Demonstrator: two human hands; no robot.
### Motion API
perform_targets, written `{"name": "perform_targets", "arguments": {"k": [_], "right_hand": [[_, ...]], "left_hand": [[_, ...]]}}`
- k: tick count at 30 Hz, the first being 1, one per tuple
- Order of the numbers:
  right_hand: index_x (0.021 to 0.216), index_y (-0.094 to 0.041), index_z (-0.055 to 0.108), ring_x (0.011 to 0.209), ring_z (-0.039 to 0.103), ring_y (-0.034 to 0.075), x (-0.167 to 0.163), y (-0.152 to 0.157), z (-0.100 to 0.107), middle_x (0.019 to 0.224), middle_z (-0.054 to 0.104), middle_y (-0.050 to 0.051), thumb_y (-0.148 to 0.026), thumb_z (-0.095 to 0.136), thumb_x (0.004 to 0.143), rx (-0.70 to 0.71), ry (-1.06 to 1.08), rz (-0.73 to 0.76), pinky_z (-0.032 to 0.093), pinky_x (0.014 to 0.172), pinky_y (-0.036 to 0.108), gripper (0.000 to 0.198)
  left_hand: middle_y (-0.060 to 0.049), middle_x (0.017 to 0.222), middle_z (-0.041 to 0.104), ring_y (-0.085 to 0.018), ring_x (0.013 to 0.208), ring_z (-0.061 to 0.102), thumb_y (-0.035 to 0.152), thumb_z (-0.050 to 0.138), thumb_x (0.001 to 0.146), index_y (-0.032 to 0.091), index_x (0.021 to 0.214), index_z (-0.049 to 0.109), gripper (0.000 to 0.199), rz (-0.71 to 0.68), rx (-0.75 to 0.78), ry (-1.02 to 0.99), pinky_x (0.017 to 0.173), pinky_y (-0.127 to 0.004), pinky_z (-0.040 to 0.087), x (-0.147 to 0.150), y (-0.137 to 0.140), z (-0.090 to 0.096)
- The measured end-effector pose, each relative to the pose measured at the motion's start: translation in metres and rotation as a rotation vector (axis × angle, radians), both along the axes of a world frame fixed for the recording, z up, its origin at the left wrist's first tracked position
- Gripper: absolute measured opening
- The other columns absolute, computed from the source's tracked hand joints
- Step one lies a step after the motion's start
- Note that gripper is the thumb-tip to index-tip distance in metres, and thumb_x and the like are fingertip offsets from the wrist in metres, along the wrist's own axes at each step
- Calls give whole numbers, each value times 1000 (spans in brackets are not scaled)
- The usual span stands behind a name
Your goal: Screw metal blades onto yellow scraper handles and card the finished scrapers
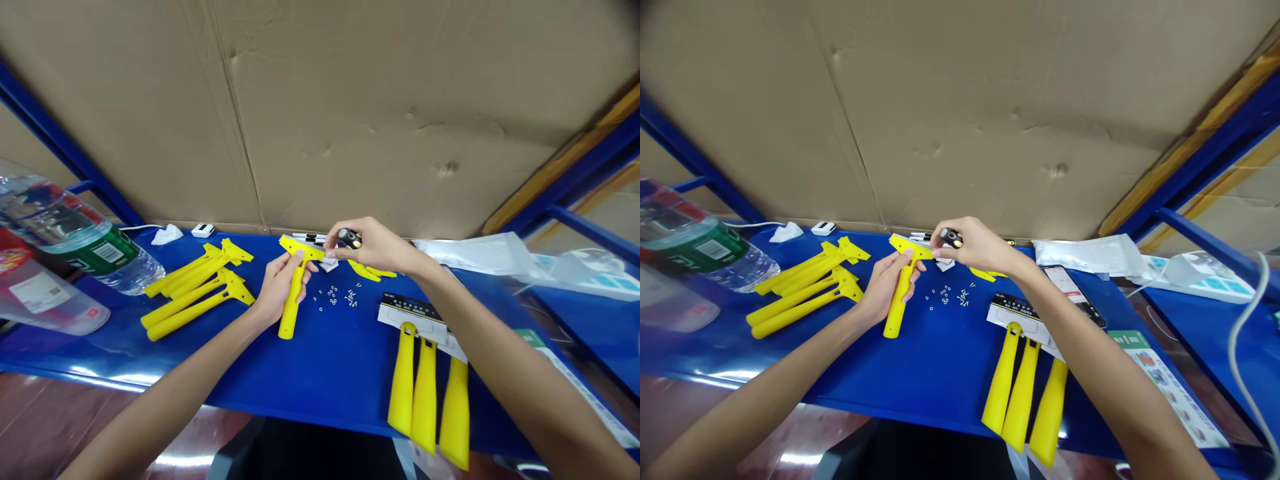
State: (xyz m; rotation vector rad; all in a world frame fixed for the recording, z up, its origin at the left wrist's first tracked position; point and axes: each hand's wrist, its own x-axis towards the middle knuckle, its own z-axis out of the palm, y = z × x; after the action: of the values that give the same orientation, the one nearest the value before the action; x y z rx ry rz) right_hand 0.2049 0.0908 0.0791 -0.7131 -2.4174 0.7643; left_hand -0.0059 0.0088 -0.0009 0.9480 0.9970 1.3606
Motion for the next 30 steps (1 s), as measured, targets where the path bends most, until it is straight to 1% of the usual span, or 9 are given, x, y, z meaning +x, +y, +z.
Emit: {"name": "perform_targets", "arguments": {"k": [6,10,14,16,19,21,23,26,30], "right_hand": [[95,-20,76,86,69,18,-17,-3,-16,95,79,2,-27,75,89,0,-49,-30,46,83,32,9],[97,-19,75,72,62,15,-19,-2,-17,92,77,1,-28,75,87,-58,-130,-104,44,76,31,13],[95,-19,75,86,64,19,-18,5,-19,98,77,4,-27,79,80,-80,-137,-118,45,78,31,17],[95,-19,74,85,63,18,-17,8,-22,101,76,4,-28,79,78,-149,-152,-119,46,74,30,20],[105,-20,70,62,52,11,-16,10,-24,105,74,5,-30,79,79,-344,-199,-165,41,56,28,29],[113,-21,67,51,43,8,-16,10,-25,97,71,4,-31,78,80,-471,-209,-187,35,48,28,36],[118,-21,66,48,41,9,-16,10,-26,78,64,0,-35,78,83,-532,-222,-182,33,46,28,39],[118,-20,68,53,46,12,-14,13,-27,73,62,-1,-45,80,85,-452,-238,-178,37,51,29,43],[104,-18,73,82,64,21,-9,15,-23,104,76,8,-53,81,85,-143,-195,-223,46,72,32,40]], "left_hand": [[-1,70,62,-7,41,49,50,72,96,14,88,69,37,-80,-8,40,33,-19,39,6,-5,-2],[-3,73,64,-7,41,50,47,72,97,14,88,68,34,-106,2,44,33,-20,40,6,-5,-5],[-2,72,64,-7,41,49,48,70,99,15,88,68,35,-128,-12,46,33,-20,41,6,-4,-8],[-3,73,65,-7,41,50,47,71,99,15,88,68,34,-134,-21,46,33,-20,41,6,-4,-8],[-5,79,69,-7,43,51,44,71,98,15,89,67,30,-143,-21,39,33,-20,41,7,-5,-8],[-6,81,70,-7,45,51,43,71,98,15,89,67,29,-143,-10,38,33,-20,42,7,-6,-8],[-6,81,69,-7,45,51,43,71,98,15,90,68,30,-137,-2,41,34,-20,42,8,-6,-7],[-5,80,68,-7,45,50,45,71,98,15,90,69,32,-122,0,40,34,-20,42,6,-5,-7],[-2,72,63,-7,43,48,48,69,99,15,88,68,35,-37,52,24,33,-20,40,1,-2,-6]]}}
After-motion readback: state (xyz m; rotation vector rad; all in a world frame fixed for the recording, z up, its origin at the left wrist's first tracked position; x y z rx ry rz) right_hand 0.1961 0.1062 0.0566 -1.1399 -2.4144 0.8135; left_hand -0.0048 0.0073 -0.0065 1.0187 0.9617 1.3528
